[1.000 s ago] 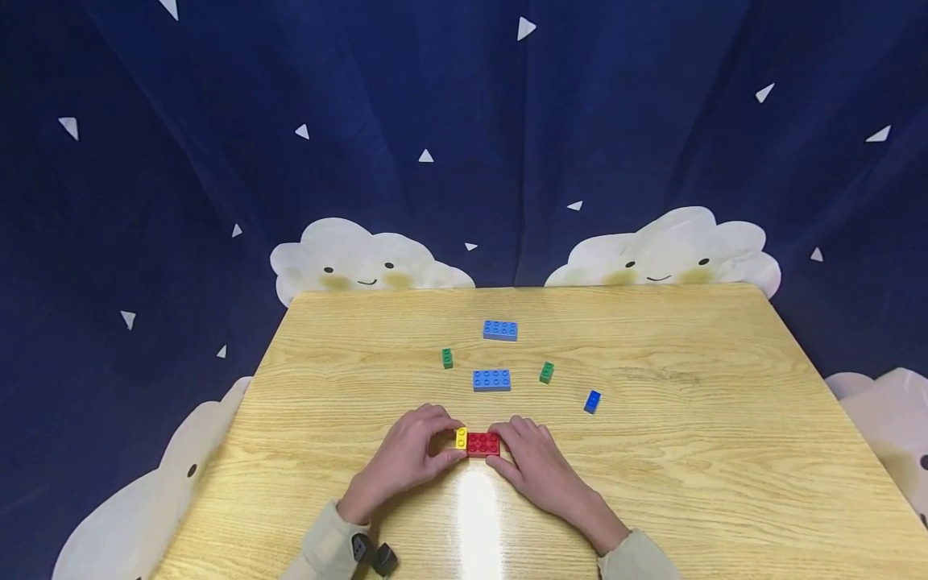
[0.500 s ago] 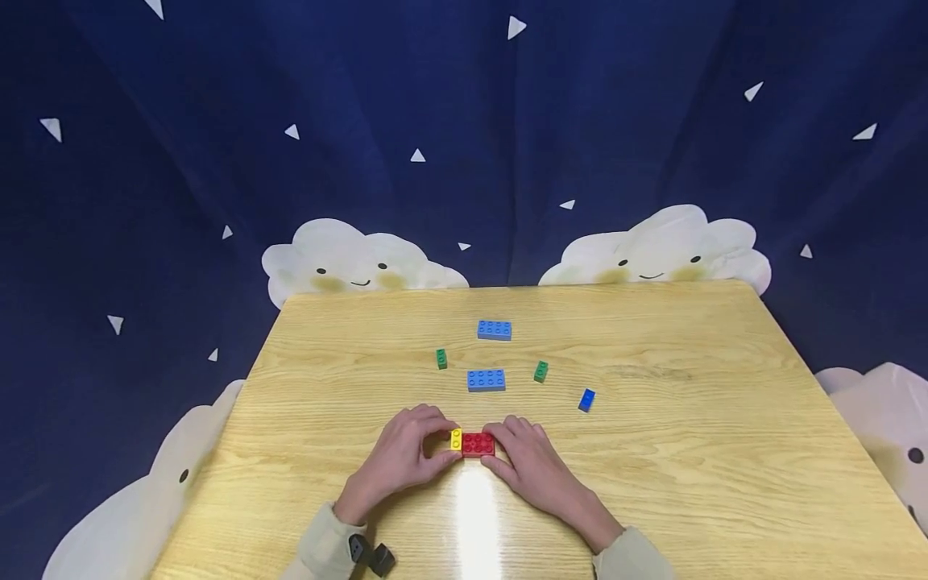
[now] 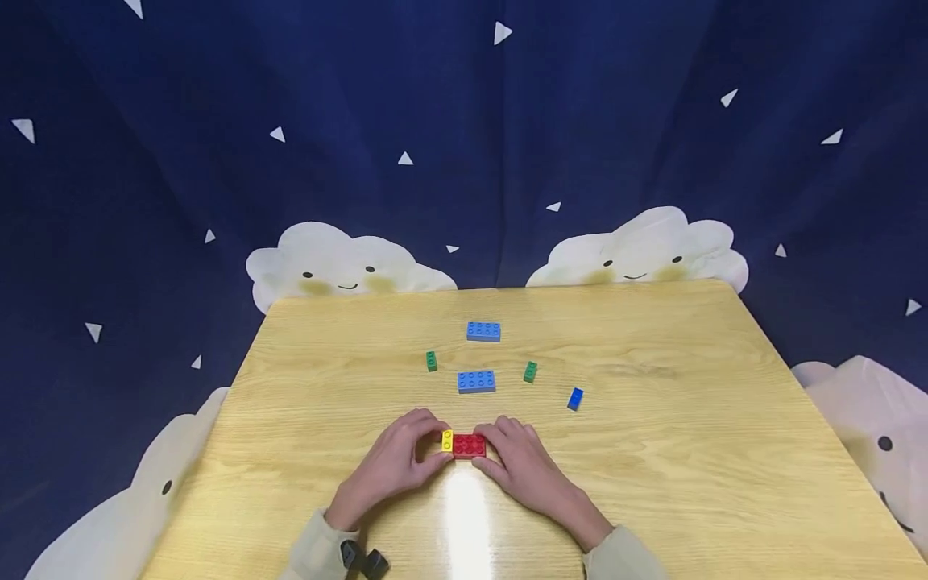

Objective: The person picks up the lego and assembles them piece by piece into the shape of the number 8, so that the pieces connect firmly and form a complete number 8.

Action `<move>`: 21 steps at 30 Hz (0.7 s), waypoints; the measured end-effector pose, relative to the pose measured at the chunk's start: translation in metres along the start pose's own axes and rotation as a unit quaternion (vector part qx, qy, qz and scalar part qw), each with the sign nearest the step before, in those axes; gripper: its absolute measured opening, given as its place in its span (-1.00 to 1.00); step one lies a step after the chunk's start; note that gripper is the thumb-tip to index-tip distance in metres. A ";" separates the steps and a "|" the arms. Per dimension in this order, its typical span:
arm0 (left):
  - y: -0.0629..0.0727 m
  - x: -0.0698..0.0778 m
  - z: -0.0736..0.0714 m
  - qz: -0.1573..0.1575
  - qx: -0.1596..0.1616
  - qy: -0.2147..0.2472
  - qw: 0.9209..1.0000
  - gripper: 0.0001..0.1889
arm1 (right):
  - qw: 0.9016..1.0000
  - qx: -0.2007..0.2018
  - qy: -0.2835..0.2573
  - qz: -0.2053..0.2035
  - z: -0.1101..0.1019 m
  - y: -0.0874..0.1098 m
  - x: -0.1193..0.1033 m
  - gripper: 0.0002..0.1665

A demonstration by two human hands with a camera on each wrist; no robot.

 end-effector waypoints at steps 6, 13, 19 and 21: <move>0.007 -0.001 0.002 -0.018 -0.002 0.024 1.000 -0.67 | 1.000 -0.008 -0.005 0.007 0.004 0.000 0.000 -0.63; 0.005 0.001 0.004 -0.017 0.010 0.022 1.000 -0.68 | 0.999 -0.020 -0.020 0.017 -0.001 -0.002 0.002 -0.59; 0.006 0.001 0.006 -0.035 0.014 0.052 0.998 -0.67 | 0.999 -0.014 -0.019 0.028 -0.005 -0.001 0.007 -0.57; 0.005 0.001 0.006 -0.042 0.015 0.061 0.997 -0.67 | 0.999 -0.008 -0.017 0.031 -0.008 -0.001 0.008 -0.57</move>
Point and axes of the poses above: each hand's wrist, its own y-axis away from the middle knuckle, its own z-axis out of the palm, x = y × z, the point moved 5 cm from there along -y, towards the middle knuckle, and after that the axes turned 10 degrees about z, right-handed, at the moved point
